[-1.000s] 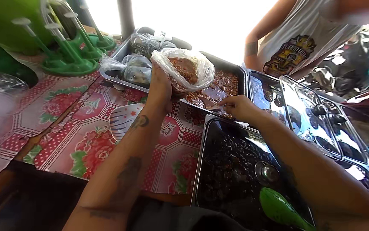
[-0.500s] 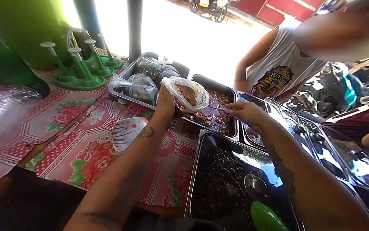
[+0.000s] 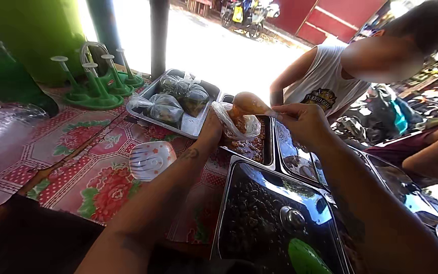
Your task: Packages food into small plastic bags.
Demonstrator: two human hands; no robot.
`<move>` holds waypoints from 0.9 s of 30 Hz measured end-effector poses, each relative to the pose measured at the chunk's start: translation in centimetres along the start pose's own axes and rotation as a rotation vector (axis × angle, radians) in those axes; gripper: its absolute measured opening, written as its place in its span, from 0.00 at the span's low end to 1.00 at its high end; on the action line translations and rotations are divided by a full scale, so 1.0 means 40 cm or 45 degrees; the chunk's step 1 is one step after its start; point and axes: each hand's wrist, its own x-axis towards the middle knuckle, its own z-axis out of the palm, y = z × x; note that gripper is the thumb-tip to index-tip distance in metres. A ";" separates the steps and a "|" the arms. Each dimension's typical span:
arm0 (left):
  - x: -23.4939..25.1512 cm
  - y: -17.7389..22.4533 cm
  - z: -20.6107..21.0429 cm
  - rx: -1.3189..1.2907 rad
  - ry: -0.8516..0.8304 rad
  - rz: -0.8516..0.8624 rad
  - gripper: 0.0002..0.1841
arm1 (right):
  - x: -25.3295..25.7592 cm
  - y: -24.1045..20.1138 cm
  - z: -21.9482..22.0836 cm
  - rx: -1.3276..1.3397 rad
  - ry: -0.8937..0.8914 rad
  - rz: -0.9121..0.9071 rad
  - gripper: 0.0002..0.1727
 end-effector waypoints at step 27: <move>-0.314 0.031 -0.252 0.569 0.429 0.167 0.26 | -0.151 -0.231 0.254 1.007 -0.415 0.247 0.09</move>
